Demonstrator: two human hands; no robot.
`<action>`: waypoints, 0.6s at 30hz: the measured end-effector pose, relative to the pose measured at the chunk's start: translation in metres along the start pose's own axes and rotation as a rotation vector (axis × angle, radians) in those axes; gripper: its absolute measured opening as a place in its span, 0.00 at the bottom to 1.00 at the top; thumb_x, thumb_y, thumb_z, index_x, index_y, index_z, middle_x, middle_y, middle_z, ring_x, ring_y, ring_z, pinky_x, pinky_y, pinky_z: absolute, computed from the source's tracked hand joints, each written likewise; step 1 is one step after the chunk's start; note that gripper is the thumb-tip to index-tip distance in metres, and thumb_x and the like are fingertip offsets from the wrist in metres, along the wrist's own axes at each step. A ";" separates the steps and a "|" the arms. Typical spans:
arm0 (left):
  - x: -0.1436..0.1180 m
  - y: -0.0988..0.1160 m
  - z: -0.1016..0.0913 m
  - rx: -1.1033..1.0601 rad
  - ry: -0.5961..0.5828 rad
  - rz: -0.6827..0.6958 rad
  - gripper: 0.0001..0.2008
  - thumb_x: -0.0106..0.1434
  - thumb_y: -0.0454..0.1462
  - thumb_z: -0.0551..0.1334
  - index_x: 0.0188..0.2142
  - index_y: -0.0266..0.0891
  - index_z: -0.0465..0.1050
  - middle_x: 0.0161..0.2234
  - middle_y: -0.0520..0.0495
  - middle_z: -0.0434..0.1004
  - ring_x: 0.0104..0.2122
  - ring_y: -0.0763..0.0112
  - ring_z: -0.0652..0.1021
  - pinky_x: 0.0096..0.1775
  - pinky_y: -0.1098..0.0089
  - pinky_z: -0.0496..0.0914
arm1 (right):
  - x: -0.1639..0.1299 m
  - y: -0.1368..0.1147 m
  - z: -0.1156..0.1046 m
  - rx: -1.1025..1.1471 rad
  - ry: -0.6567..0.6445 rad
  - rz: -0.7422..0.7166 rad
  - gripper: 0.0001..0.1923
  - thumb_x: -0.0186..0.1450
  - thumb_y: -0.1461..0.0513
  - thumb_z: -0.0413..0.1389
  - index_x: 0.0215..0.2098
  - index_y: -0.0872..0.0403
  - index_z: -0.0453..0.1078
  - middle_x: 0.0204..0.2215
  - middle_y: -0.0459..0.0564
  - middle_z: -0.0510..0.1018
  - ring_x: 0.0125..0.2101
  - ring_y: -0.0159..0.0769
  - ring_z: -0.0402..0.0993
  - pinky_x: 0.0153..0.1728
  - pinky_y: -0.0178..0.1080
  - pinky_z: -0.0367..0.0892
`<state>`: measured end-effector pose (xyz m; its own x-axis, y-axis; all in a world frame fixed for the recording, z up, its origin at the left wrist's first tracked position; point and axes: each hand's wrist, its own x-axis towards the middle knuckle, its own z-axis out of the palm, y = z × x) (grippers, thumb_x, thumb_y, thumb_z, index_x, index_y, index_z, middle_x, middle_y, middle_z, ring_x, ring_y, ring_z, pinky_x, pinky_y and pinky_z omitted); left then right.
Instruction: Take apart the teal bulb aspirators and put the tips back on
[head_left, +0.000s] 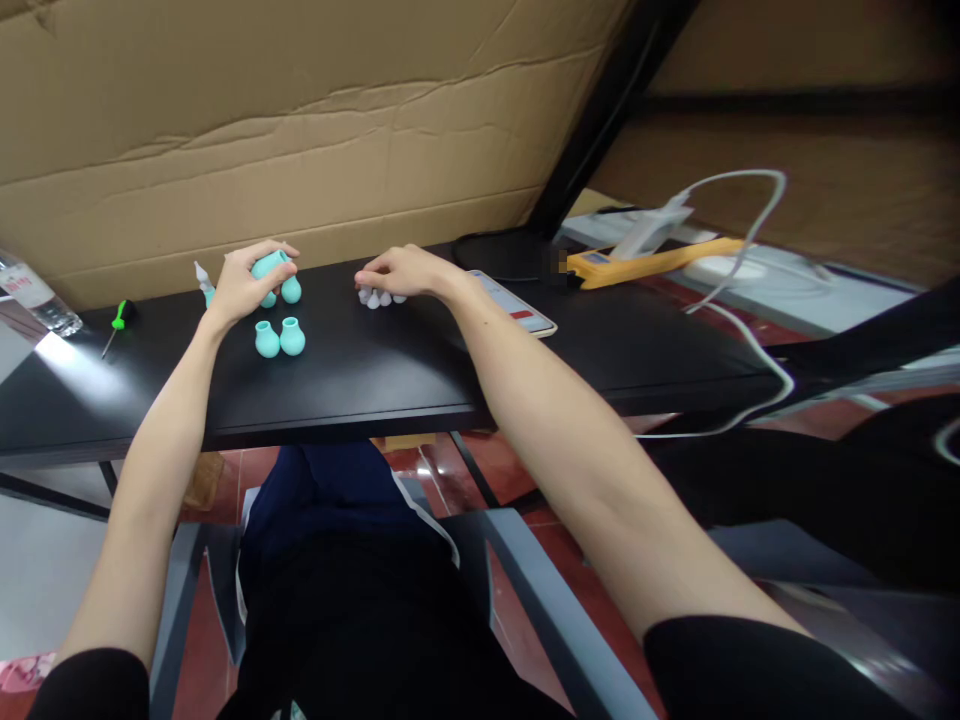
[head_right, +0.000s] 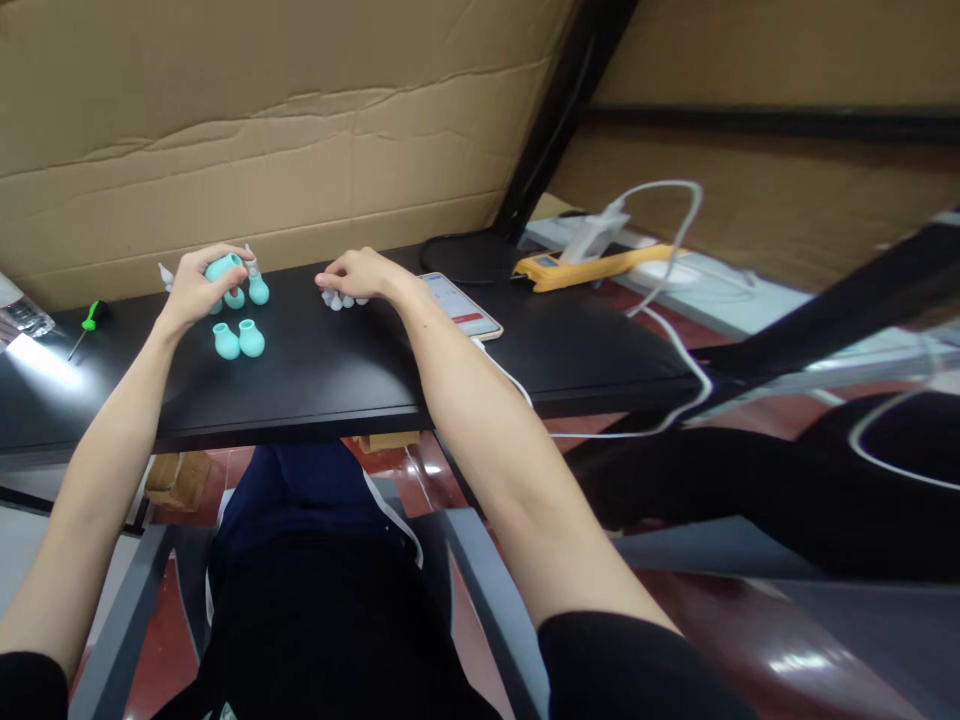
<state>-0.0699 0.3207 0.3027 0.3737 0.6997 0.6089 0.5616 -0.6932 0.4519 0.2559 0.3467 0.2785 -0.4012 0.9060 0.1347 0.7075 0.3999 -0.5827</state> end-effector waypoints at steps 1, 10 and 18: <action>0.000 0.000 0.000 -0.002 -0.004 -0.005 0.20 0.74 0.54 0.72 0.52 0.42 0.89 0.41 0.47 0.92 0.32 0.67 0.87 0.41 0.67 0.80 | 0.000 0.001 0.000 -0.002 -0.005 0.000 0.19 0.86 0.56 0.62 0.41 0.54 0.90 0.34 0.52 0.93 0.33 0.39 0.89 0.42 0.39 0.84; 0.000 -0.001 0.000 0.037 -0.030 0.010 0.21 0.77 0.55 0.71 0.55 0.42 0.89 0.43 0.46 0.92 0.34 0.65 0.87 0.43 0.65 0.81 | 0.003 0.006 -0.001 -0.012 -0.015 -0.020 0.18 0.85 0.55 0.63 0.40 0.53 0.90 0.32 0.52 0.92 0.32 0.40 0.88 0.43 0.40 0.84; -0.002 0.002 -0.001 0.062 -0.092 0.008 0.21 0.77 0.54 0.70 0.56 0.42 0.89 0.47 0.45 0.93 0.38 0.65 0.87 0.49 0.63 0.81 | 0.016 0.015 0.004 -0.080 0.289 -0.234 0.19 0.82 0.50 0.64 0.60 0.51 0.90 0.53 0.60 0.95 0.54 0.62 0.92 0.65 0.62 0.82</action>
<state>-0.0703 0.3182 0.3032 0.4428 0.7093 0.5485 0.6021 -0.6885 0.4042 0.2580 0.3669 0.2686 -0.3844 0.7862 0.4839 0.6641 0.5996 -0.4466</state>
